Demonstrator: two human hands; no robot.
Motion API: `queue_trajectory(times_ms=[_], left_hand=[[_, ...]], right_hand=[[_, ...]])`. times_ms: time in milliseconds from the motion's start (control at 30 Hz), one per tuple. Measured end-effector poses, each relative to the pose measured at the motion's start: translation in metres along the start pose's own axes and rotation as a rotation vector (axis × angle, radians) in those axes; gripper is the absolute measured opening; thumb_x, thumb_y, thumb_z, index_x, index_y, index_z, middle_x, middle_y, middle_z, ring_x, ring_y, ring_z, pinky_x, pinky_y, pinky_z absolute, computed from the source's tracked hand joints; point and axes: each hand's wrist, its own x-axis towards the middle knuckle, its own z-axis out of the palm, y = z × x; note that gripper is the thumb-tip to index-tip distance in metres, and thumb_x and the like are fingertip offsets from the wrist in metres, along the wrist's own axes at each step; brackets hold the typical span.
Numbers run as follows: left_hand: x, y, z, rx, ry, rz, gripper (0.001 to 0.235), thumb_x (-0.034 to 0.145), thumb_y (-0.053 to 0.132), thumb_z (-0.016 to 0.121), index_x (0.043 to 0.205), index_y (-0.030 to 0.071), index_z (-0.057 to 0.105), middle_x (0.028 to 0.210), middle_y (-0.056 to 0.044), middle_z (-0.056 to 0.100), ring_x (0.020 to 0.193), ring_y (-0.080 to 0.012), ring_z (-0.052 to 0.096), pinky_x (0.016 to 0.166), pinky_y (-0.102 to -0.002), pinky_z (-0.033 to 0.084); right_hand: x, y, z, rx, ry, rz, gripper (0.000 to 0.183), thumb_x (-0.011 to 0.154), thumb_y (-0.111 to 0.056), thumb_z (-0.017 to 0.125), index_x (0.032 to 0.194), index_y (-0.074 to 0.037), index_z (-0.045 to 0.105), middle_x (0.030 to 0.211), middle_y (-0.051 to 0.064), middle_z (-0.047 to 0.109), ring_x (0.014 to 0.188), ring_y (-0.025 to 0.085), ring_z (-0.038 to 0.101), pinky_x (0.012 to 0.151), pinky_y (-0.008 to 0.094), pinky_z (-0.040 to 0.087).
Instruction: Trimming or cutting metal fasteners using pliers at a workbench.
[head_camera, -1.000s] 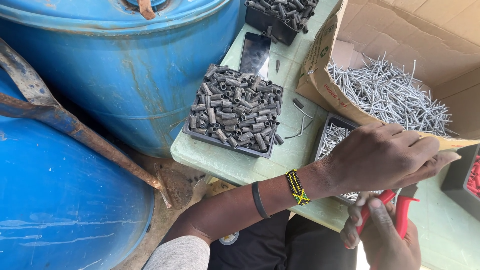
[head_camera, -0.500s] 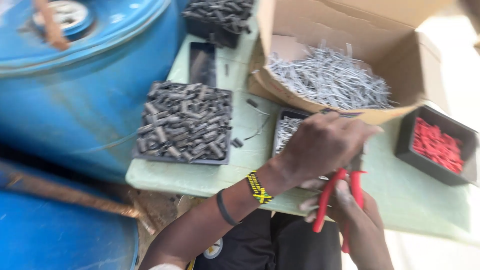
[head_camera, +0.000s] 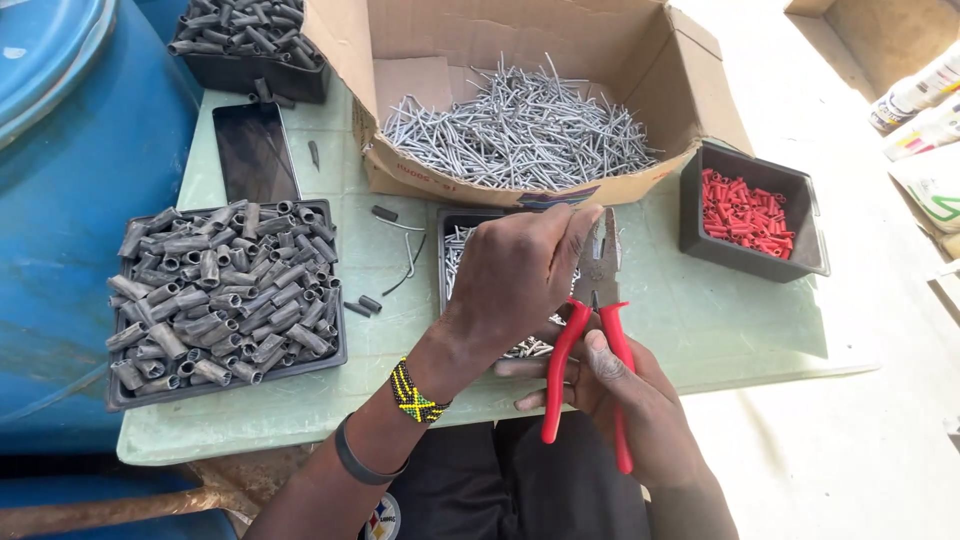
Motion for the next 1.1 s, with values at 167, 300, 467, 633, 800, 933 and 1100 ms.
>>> queue_trajectory(times_ms=[167,300,467,633,800,933,1100], left_hand=[[0.002,0.004,-0.005,0.023,0.015,-0.054,0.039,0.108,0.023,0.047,0.072,0.008,0.048,0.050,-0.007,0.045,0.043,-0.0297,0.039,0.043,-0.044,0.032],[0.005,0.005,-0.011,0.054,0.000,-0.115,0.033,0.108,0.026,0.044,0.080,0.010,0.052,0.057,-0.008,0.054,0.048,-0.0363,0.051,0.046,-0.047,0.037],[0.009,0.010,-0.020,0.038,0.032,-0.069,0.029,0.108,0.023,0.047,0.083,0.008,0.044,0.061,-0.007,0.050,0.052,-0.0320,0.048,0.048,-0.046,0.037],[0.013,0.013,-0.029,0.078,0.022,0.062,0.026,0.108,0.022,0.052,0.087,0.007,0.051,0.071,-0.007,0.055,0.064,-0.0261,0.054,0.059,-0.043,0.044],[0.017,-0.004,-0.033,0.231,-0.045,-0.048,0.024,0.110,0.024,0.047,0.098,0.008,0.060,0.080,-0.006,0.065,0.070,-0.0206,0.066,0.064,-0.038,0.058],[0.033,-0.013,-0.042,0.404,-0.103,-0.104,0.016,0.110,0.021,0.053,0.105,0.008,0.061,0.080,-0.007,0.065,0.069,-0.0211,0.065,0.061,-0.038,0.059],[0.078,-0.024,-0.063,0.576,-0.122,-0.080,0.007,0.104,0.005,0.063,0.098,0.003,0.066,0.089,-0.015,0.067,0.081,-0.0307,0.065,0.061,-0.043,0.055]], right_hand=[[-0.004,-0.008,-0.001,0.055,-0.183,-0.025,0.063,0.102,-0.040,0.052,0.142,0.008,0.049,0.127,0.027,0.068,0.113,0.048,0.073,0.081,0.056,0.066],[-0.009,-0.009,-0.008,0.108,-0.236,-0.030,0.063,0.104,-0.038,0.054,0.150,0.003,0.042,0.144,0.029,0.059,0.111,0.047,0.072,0.081,0.053,0.065],[-0.022,-0.010,-0.027,0.085,-0.143,-0.078,0.067,0.103,-0.039,0.057,0.151,0.004,0.040,0.139,0.028,0.064,0.104,0.042,0.076,0.078,0.049,0.066],[-0.036,0.005,-0.054,0.056,-0.015,-0.111,0.068,0.102,-0.043,0.056,0.150,0.003,0.042,0.136,0.028,0.066,0.096,0.042,0.078,0.071,0.046,0.065],[-0.039,0.020,-0.082,0.036,0.015,-0.122,0.080,0.095,-0.049,0.063,0.151,0.002,0.039,0.134,0.030,0.067,0.094,0.044,0.080,0.071,0.048,0.067],[-0.047,0.010,-0.085,0.010,0.044,-0.081,0.081,0.091,-0.047,0.064,0.151,0.002,0.041,0.131,0.029,0.071,0.092,0.042,0.081,0.073,0.050,0.066],[-0.056,0.011,-0.090,-0.011,0.047,-0.121,0.082,0.091,-0.049,0.063,0.151,0.003,0.041,0.127,0.026,0.073,0.089,0.042,0.083,0.071,0.048,0.065]])
